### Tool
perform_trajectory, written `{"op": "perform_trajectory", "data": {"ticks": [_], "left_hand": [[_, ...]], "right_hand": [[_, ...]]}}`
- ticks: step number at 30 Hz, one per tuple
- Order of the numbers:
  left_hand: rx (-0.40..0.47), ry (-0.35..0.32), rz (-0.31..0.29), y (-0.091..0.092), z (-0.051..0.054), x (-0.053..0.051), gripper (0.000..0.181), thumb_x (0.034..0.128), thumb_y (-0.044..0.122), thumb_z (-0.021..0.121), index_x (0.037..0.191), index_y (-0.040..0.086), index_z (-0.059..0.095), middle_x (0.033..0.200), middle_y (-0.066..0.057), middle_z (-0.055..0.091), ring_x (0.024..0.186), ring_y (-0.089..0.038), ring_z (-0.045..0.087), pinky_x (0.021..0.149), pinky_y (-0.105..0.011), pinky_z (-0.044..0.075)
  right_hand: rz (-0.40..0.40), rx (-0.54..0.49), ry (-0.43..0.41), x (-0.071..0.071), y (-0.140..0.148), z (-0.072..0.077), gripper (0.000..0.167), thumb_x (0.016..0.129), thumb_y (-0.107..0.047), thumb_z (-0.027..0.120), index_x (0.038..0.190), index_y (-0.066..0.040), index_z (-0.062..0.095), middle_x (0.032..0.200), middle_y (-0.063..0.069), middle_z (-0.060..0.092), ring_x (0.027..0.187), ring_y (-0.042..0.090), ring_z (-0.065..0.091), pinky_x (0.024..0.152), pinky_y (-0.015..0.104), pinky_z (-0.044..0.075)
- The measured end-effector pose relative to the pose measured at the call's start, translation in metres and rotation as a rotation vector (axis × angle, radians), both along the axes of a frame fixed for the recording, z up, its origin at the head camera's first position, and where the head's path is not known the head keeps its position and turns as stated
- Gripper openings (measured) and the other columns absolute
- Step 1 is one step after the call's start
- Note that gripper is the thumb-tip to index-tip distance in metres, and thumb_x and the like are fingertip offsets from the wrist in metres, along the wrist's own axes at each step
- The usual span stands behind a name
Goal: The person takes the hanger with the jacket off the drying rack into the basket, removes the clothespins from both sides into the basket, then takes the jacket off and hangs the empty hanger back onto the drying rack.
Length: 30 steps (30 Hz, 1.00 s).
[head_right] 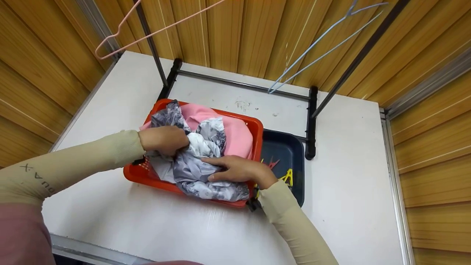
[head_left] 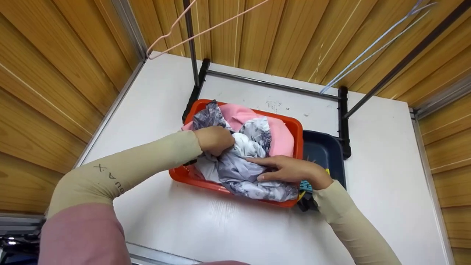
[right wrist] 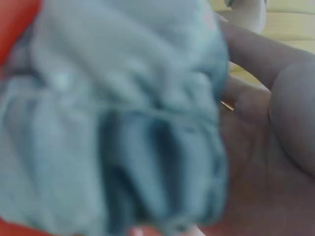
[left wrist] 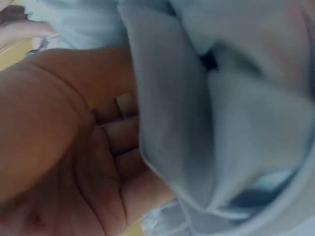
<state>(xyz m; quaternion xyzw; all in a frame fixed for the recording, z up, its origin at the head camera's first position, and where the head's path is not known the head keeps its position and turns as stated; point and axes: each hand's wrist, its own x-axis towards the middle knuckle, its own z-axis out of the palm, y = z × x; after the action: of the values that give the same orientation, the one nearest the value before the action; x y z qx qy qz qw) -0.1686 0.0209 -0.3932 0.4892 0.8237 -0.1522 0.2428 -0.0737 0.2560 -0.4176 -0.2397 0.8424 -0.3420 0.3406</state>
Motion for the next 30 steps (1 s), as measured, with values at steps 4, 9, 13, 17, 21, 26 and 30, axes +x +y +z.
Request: {"op": "perform_trajectory", "data": {"ticks": [4,9,13,17,21,26,30], "left_hand": [[-0.062,-0.059,0.012,0.002,-0.007,-0.001,0.009,0.0784,0.002,0.064,0.085,0.006,0.060,0.092,-0.014,0.068,0.075,-0.023,0.053,0.077,-0.037,0.053],[-0.106,-0.126,0.006,-0.001,-0.013,0.001,0.014,0.0788,0.003,0.065,0.076,0.010,0.053,0.082,-0.009,0.060,0.071,-0.021,0.048,0.065,-0.035,0.047],[-0.147,-0.153,-0.017,-0.001,-0.017,0.002,0.018,0.0793,0.004,0.064,0.072,0.012,0.049,0.076,-0.006,0.053,0.069,-0.021,0.046,0.058,-0.033,0.042],[-0.191,-0.165,-0.020,0.000,-0.018,0.001,0.022,0.0806,0.005,0.062,0.069,0.013,0.046,0.073,-0.005,0.049,0.068,-0.021,0.045,0.056,-0.032,0.039],[-0.178,-0.173,0.024,-0.002,-0.012,0.002,0.018,0.0810,0.005,0.063,0.073,0.012,0.048,0.077,-0.006,0.053,0.070,-0.021,0.047,0.057,-0.031,0.040],[-0.112,-0.253,0.121,-0.006,0.007,0.001,0.006,0.0828,0.006,0.065,0.086,0.006,0.060,0.085,-0.009,0.066,0.071,-0.020,0.063,0.059,-0.029,0.052],[0.001,-0.288,0.135,-0.011,0.026,-0.002,0.011,0.0849,0.012,0.065,0.095,0.007,0.064,0.092,-0.008,0.067,0.078,-0.019,0.063,0.065,-0.029,0.053]], "right_hand": [[0.015,0.040,-0.020,-0.002,-0.006,-0.004,0.058,0.092,-0.041,0.062,0.145,-0.038,0.039,0.143,0.003,0.050,0.124,0.019,0.048,0.109,0.045,0.038],[0.102,0.068,0.008,-0.003,-0.012,-0.010,0.054,0.093,-0.036,0.061,0.144,-0.030,0.043,0.124,-0.003,0.060,0.106,0.013,0.053,0.096,0.033,0.043],[0.169,0.089,0.055,-0.003,-0.015,-0.016,0.048,0.095,-0.028,0.059,0.142,-0.025,0.049,0.086,-0.007,0.050,0.082,0.010,0.049,0.077,0.025,0.039],[0.159,0.122,0.070,0.000,-0.017,-0.018,0.047,0.096,-0.028,0.058,0.142,-0.026,0.049,0.084,-0.007,0.049,0.083,0.011,0.050,0.078,0.026,0.041],[0.133,0.112,0.085,0.004,-0.015,-0.010,0.051,0.095,-0.035,0.059,0.144,-0.026,0.046,0.124,-0.002,0.062,0.109,0.016,0.057,0.100,0.036,0.045],[0.080,0.050,0.106,0.010,-0.013,0.009,0.050,0.094,-0.042,0.058,0.142,-0.030,0.048,0.139,-0.003,0.055,0.122,0.014,0.055,0.107,0.041,0.042],[0.054,0.009,0.170,0.019,-0.009,0.029,0.047,0.095,-0.042,0.056,0.141,-0.030,0.050,0.116,-0.004,0.066,0.099,0.009,0.060,0.091,0.032,0.049]]}}
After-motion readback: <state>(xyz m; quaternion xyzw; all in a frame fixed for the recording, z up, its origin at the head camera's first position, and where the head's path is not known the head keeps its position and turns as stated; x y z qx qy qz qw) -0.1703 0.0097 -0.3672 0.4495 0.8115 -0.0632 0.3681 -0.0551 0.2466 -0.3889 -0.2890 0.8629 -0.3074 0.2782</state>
